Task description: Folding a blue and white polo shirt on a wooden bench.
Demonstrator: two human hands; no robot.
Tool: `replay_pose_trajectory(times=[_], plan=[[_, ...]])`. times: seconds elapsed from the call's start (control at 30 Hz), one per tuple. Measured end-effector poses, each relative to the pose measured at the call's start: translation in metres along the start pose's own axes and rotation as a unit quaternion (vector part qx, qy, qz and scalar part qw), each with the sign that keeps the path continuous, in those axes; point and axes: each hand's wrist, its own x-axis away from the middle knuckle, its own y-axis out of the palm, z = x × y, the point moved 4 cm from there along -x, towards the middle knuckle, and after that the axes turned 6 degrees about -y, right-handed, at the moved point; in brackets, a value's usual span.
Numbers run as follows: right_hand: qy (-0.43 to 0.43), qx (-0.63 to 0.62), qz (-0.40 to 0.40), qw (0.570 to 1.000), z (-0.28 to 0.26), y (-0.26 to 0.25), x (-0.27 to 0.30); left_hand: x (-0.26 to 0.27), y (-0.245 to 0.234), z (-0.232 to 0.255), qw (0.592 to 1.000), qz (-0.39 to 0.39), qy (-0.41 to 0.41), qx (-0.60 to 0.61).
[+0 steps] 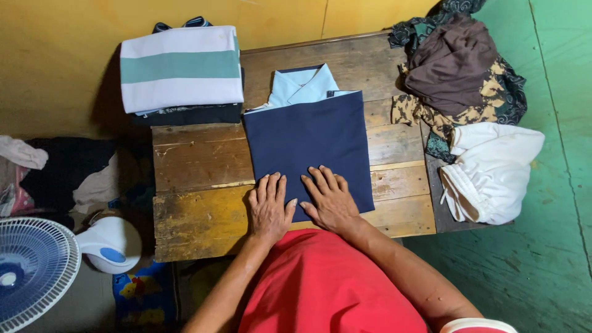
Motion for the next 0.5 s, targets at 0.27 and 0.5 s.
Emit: replay_pose_trajectory(times=[0.27,0.5], plan=[[0.142,0.036,-0.031,0.989,0.059,-0.019,0.039,0.003,-0.001,-0.006,1.000,-0.025,-0.012,0.009],[0.187,0.053,-0.033,0.980,0.072,-0.017,0.058,0.012,0.012,-0.016,0.999,-0.012,-0.015,-0.026]])
